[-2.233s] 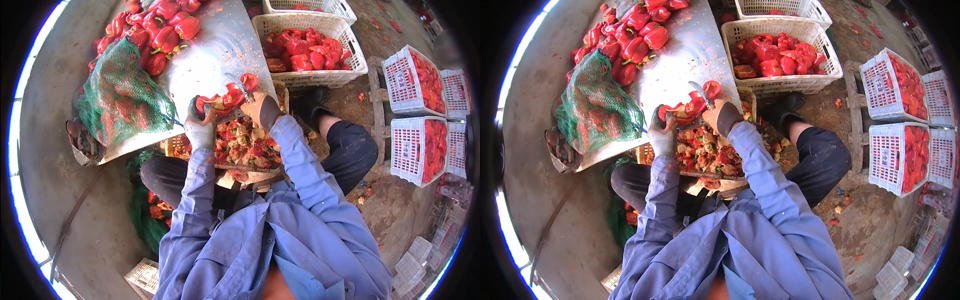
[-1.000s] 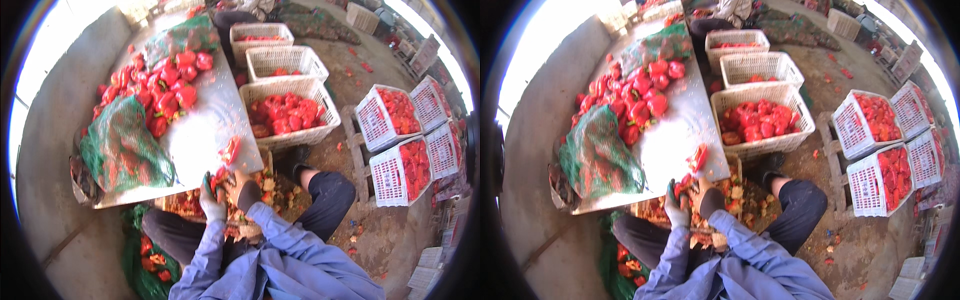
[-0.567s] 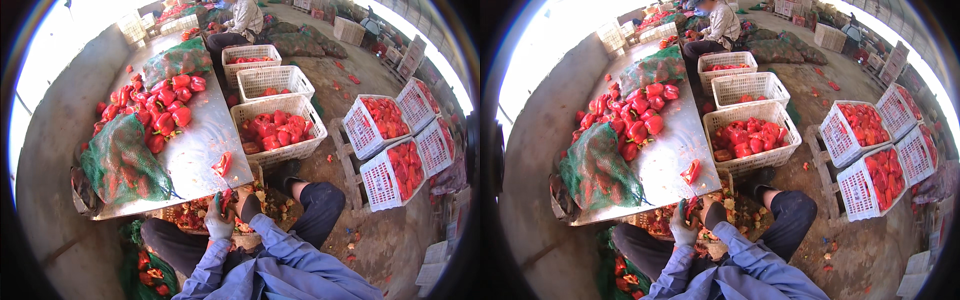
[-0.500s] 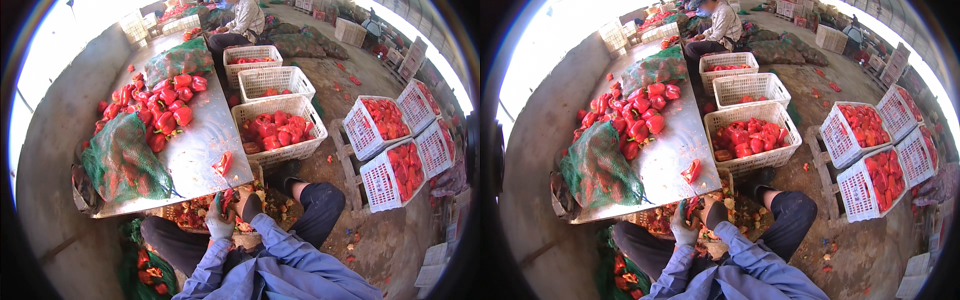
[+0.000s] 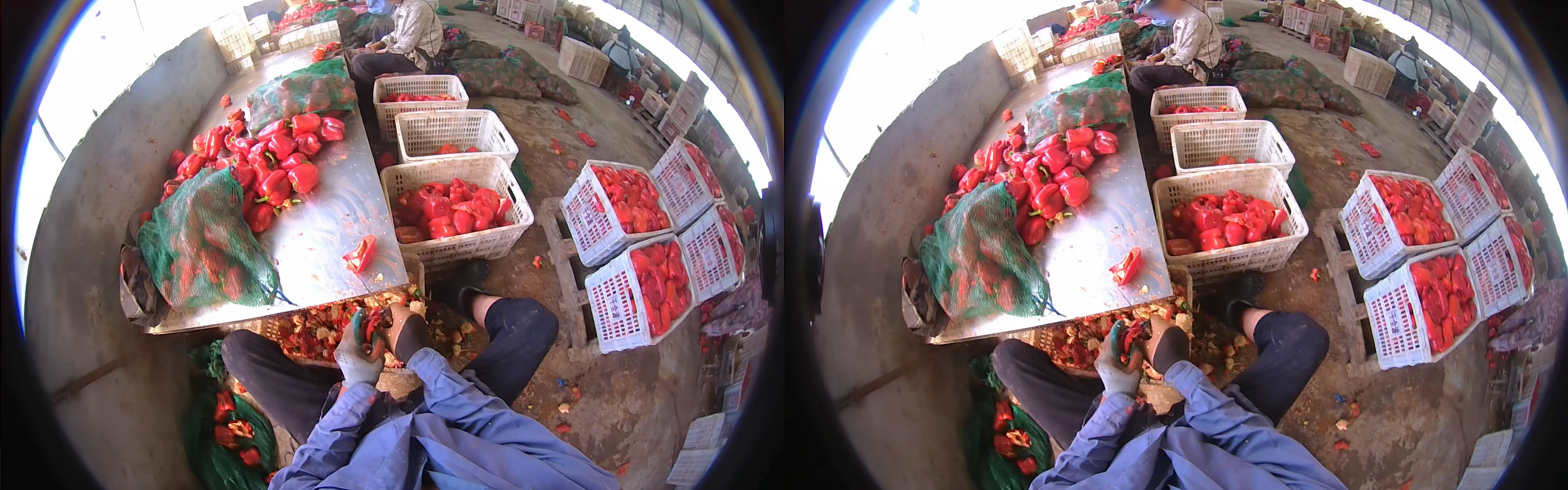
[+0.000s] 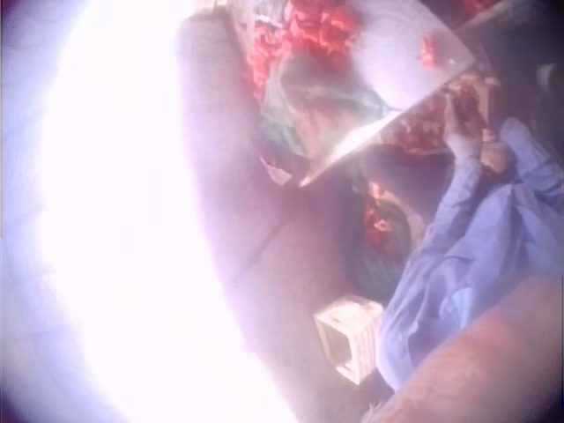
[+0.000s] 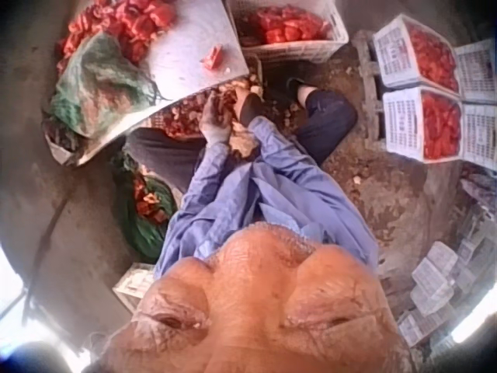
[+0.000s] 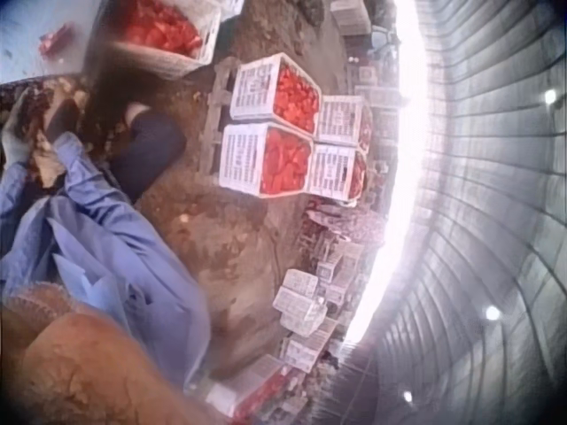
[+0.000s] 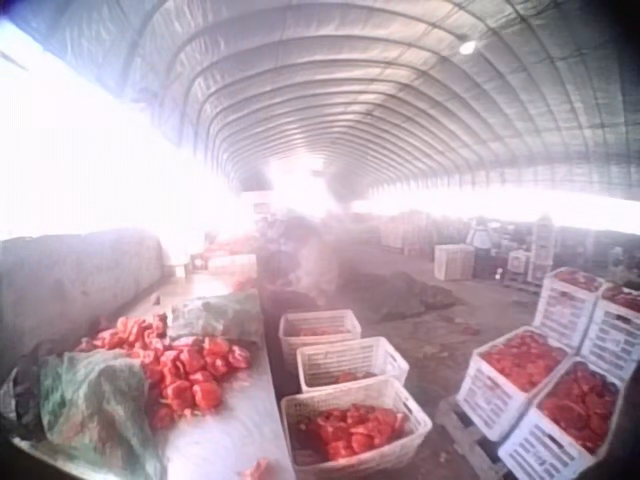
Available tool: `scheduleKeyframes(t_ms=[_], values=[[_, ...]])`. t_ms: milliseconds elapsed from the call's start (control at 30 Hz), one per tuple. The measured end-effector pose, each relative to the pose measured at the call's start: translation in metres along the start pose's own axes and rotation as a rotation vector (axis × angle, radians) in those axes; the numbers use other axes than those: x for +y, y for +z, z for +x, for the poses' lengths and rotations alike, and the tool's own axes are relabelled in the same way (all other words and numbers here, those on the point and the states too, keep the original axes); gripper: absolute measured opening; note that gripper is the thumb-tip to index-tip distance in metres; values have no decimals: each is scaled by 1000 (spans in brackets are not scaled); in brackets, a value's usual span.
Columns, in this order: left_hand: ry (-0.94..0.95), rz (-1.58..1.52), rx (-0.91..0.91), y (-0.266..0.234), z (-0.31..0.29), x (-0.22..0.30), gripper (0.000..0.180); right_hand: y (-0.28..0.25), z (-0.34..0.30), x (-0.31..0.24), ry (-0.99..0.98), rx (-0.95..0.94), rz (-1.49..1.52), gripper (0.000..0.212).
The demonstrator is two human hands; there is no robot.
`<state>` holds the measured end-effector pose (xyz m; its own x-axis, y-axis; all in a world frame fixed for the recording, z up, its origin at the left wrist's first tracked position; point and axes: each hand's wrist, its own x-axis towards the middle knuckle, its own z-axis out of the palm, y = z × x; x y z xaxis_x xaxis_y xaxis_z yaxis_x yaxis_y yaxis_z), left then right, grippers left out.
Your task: The person de-cores red peppers by hand and with a knife, discarding the cores into a crate and placing the peppers on a table.
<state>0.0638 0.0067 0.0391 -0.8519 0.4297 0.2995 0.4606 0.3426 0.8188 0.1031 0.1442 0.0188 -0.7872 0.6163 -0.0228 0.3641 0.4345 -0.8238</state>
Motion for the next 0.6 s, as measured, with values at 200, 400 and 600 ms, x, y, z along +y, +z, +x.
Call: scheduleKeyframes(t_ms=[200, 400, 600], values=[[-133, -376, 53, 23, -3, -17, 66, 14, -2, 31, -5, 93, 271, 39], [-333, -581, 86, 5, -6, -21, 45, -12, -22, 11, 108, -72, 643, 28], [-499, -861, 146, -6, -18, -29, 34, -5, -16, 38, 207, -205, 1121, 27]])
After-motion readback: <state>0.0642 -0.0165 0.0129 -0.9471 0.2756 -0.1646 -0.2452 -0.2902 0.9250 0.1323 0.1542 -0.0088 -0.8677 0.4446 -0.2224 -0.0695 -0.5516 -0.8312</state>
